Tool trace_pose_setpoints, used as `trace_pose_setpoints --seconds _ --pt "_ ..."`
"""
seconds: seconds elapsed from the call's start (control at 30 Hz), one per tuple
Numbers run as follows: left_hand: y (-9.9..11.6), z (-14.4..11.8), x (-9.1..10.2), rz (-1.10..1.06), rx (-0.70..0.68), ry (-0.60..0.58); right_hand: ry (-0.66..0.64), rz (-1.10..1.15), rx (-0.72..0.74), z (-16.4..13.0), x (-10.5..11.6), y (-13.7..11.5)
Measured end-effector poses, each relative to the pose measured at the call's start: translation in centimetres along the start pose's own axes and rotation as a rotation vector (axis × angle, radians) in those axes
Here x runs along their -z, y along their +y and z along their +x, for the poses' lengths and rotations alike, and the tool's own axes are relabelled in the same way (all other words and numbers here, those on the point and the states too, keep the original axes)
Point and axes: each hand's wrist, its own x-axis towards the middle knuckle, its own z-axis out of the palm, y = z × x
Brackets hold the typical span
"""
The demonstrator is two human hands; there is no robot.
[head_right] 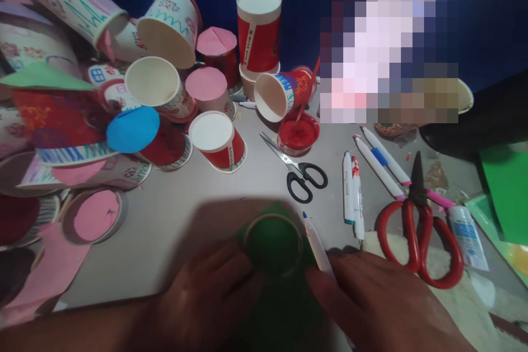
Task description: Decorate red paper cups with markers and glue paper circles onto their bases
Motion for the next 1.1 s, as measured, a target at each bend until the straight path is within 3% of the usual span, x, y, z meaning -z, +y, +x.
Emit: trace_pose_setpoints --seconds 0.23,0.4,0.77,1.1 --pt "0.0 0.0 0.3 -0.017 0.008 -0.019 -0.059 0.046 -0.030 1.2 0.8 -1.0" --pt "-0.2 0.2 0.1 -0.020 -0.009 0.036 -0.217 -0.024 -0.123 0.8 1.1 -1.2" --pt "-0.5 0.6 -0.4 0.022 -0.019 0.119 -0.133 0.109 -0.092 1.5 1.8 -1.7" --pt "-0.7 0.4 -0.2 0.043 -0.032 0.073 -0.170 0.096 -0.107 1.2 1.9 -1.6"
